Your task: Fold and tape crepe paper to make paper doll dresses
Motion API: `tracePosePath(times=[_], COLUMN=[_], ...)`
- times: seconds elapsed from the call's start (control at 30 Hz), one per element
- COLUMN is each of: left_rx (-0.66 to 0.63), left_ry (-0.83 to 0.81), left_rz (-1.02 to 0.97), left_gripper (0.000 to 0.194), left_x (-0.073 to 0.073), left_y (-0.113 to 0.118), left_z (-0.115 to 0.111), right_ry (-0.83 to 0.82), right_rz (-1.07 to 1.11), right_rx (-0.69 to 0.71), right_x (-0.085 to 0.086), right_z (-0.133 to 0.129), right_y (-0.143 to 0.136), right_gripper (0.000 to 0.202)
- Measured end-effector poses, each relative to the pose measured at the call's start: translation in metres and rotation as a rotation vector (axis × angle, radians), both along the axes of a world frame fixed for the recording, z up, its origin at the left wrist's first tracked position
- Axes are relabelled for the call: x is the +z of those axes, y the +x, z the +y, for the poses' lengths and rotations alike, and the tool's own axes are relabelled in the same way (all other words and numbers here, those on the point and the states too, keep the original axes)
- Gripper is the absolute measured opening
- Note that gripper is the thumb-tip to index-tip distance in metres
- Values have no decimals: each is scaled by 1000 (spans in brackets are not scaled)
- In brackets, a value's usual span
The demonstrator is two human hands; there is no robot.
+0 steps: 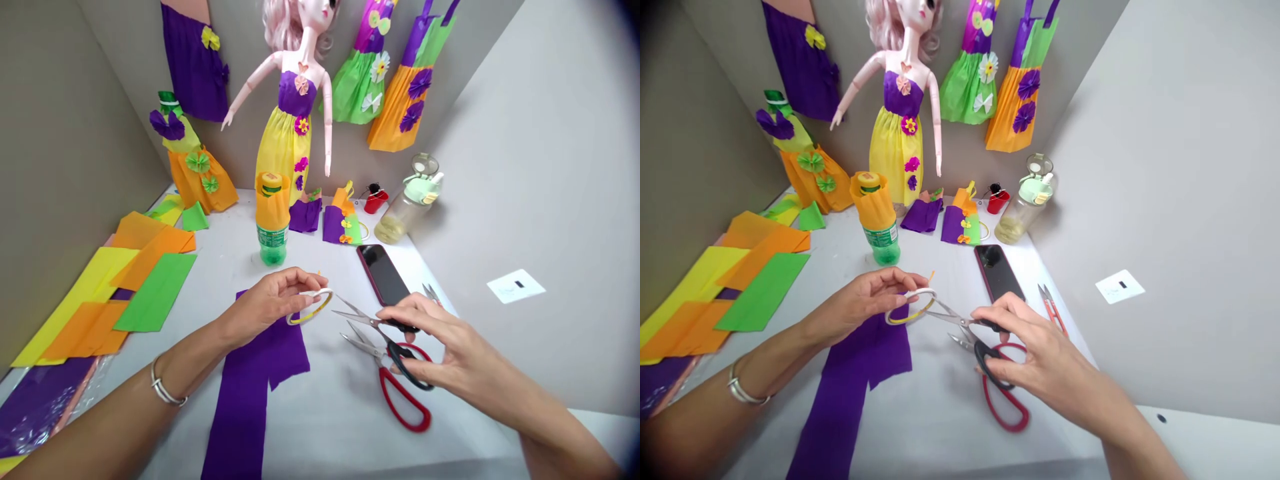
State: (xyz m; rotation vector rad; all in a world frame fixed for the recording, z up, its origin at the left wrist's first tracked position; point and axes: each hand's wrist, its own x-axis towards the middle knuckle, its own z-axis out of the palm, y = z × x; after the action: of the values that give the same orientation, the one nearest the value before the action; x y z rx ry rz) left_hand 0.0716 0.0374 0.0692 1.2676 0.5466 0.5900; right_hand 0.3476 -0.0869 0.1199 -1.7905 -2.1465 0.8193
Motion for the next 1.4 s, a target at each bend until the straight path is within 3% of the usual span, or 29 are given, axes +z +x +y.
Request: tracePosePath(times=[0.23, 0.57, 0.97, 1.17, 1.4], left_rx=[37, 25, 3, 15, 40], left_ry=[8, -44, 10, -37, -116], left_rz=[-25, -51, -56, -75, -95], left_gripper=[6, 10, 7, 10, 10], left_x=[-1, 2, 2, -3, 1], left_y=[4, 10, 23, 29, 29], left_z=[-2, -4, -4, -3, -3], right_ry=[57, 247, 214, 334, 218], right_rz=[-5, -212, -206, -286, -307], right_rx=[2, 84, 108, 147, 131], right_x=[-4, -1, 6, 0, 1], right_z=[1, 1, 12, 10, 6], right_y=[0, -13, -27, -23, -42], right_gripper=[47, 37, 27, 24, 45])
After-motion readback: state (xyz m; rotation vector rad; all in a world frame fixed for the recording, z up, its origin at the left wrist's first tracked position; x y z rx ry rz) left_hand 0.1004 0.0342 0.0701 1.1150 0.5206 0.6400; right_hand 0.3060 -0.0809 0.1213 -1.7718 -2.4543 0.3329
